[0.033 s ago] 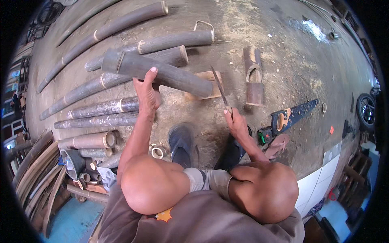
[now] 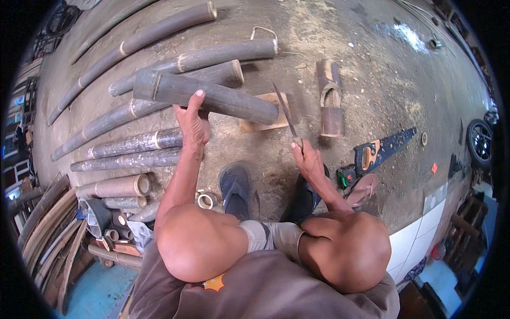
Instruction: The person uses a knife to shave the outer surface of bamboo poles, rotating them to smooth the sides. The person handles several poles one at a time, placing finished pieces aside.
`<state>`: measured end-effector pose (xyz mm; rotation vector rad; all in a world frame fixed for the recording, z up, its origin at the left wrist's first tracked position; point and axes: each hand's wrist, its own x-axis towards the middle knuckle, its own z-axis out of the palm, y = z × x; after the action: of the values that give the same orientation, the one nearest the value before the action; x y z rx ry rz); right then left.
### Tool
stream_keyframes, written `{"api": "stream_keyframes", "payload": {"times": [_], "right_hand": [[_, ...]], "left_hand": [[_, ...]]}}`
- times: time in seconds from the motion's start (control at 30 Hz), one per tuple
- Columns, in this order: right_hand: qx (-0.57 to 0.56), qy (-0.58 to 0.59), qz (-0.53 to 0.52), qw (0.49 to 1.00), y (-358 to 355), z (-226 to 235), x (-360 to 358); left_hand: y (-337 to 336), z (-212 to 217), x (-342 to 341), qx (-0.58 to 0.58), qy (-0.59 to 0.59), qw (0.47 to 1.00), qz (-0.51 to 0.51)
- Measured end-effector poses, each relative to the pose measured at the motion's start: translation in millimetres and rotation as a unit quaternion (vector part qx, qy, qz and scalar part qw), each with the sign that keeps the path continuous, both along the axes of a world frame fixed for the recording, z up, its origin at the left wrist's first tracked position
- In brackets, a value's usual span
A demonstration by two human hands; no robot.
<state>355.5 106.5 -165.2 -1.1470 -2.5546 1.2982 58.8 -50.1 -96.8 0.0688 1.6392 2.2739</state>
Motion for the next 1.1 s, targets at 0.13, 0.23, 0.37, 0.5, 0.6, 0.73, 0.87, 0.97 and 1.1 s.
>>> {"api": "stream_keyframes", "payload": {"times": [0.13,0.23,0.37,0.5,0.6,0.73,0.87,0.97,1.1], "right_hand": [[0.022,0.056,0.034,0.998,5,10,-22],[0.055,0.137,0.029,0.989,16,54,-34],[0.129,0.3,0.068,0.943,23,89,-61],[0.15,0.095,0.1,0.979,19,28,-62],[0.11,-0.009,0.122,0.986,14,19,-63],[0.124,0.25,0.108,0.954,15,76,-71],[0.153,0.052,0.109,0.981,22,16,-58],[0.124,0.031,0.107,0.986,18,27,-60],[0.106,0.257,0.091,0.956,19,81,-72]], "left_hand": [[-4,-14,-1,0.021,-0.059,0.994,0.092],[6,-13,-3,-0.021,-0.079,0.993,0.08],[2,-18,-10,-0.022,-0.063,0.995,0.068],[2,-25,-16,-0.027,-0.029,0.998,0.053],[-1,-28,-22,-0.038,0.001,0.998,0.049],[0,-24,-17,-0.031,-0.057,0.996,0.059],[3,-31,-21,-0.034,-0.042,0.997,0.047],[-5,-36,-16,-0.041,-0.036,0.997,0.05],[-1,-27,-18,-0.053,-0.085,0.992,0.077]]}}
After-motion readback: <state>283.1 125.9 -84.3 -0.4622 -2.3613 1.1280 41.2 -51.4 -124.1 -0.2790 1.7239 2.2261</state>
